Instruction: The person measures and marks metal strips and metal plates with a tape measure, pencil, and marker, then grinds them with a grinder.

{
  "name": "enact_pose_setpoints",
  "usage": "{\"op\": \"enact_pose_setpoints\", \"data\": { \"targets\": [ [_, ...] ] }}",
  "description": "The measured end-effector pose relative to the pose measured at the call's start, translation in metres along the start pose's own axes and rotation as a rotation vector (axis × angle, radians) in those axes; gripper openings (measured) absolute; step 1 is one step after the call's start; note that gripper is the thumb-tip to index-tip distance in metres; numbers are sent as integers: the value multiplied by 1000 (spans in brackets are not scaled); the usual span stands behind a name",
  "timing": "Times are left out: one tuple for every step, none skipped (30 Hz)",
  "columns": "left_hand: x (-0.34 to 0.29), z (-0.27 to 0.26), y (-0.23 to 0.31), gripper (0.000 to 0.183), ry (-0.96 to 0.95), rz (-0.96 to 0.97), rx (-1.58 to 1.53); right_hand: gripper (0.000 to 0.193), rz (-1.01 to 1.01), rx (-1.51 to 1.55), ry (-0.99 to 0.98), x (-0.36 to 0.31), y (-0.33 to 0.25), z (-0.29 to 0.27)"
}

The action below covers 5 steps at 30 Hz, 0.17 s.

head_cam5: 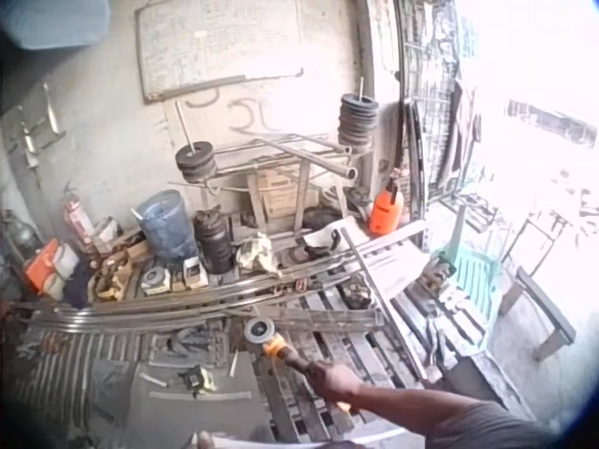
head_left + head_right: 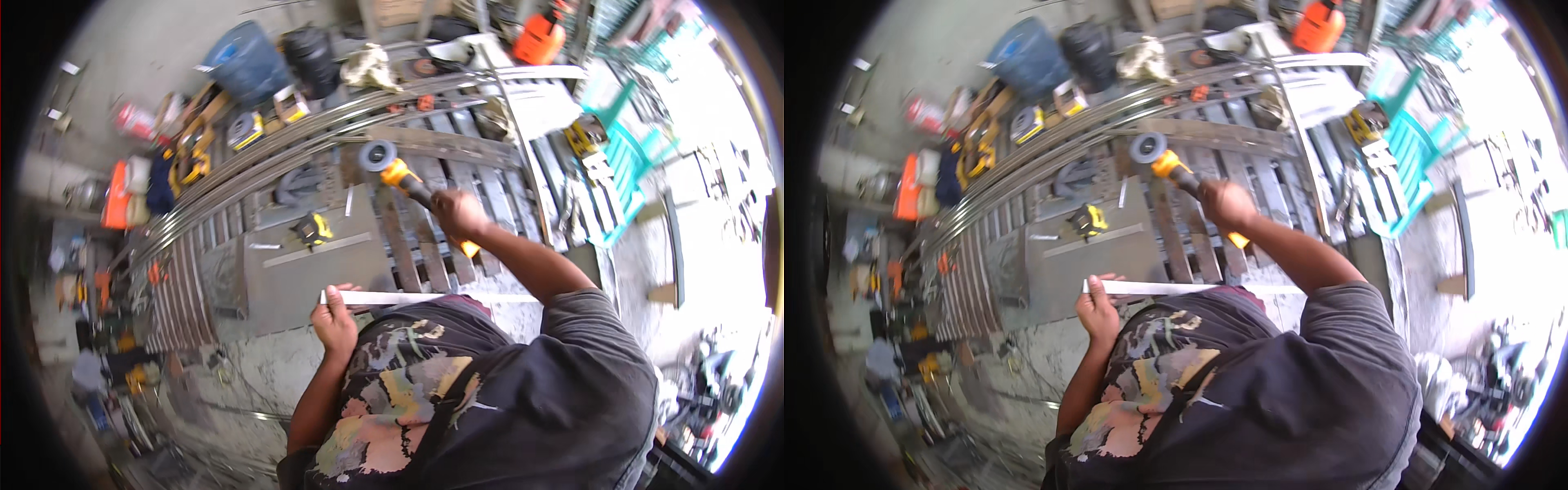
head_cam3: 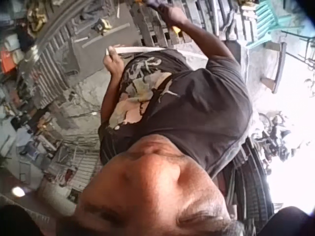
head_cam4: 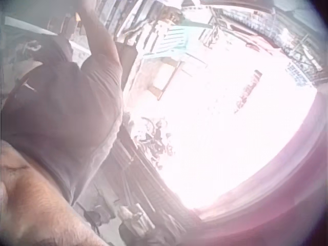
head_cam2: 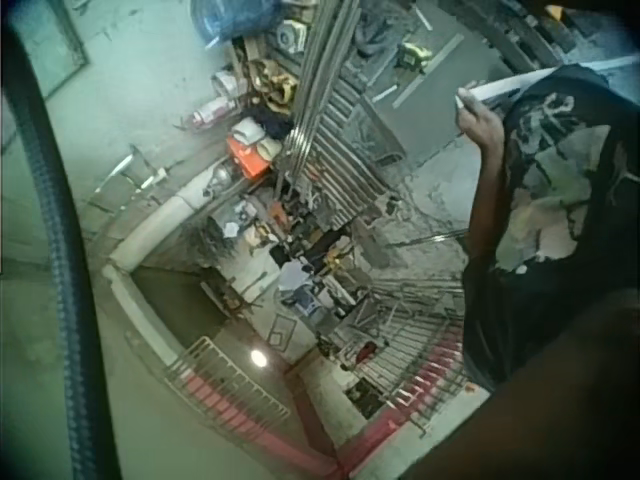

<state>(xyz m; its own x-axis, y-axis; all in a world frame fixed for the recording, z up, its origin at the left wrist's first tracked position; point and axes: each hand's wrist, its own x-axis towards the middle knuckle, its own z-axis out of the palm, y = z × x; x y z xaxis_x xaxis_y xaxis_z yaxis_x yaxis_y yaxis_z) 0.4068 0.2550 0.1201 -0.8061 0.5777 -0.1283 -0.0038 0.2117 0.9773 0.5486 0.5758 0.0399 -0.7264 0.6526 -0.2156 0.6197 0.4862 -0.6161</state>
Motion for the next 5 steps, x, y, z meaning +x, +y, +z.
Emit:
{"op": "enact_pose_setpoints", "data": {
  "targets": [
    [6,-4,1,48,-38,33,78,15,-224,-49,205,-35,12,11],
    [10,-1,1,48,-75,40,73,9,-462,-109,406,-61,22,21],
    [14,1,-1,48,-90,77,52,10,-529,-129,493,-83,26,19],
    [18,3,-4,48,-99,115,31,12,-602,-151,578,-101,25,12],
    [22,4,-5,48,-114,119,22,18,-641,-248,664,-117,13,-2]
  ]
}}
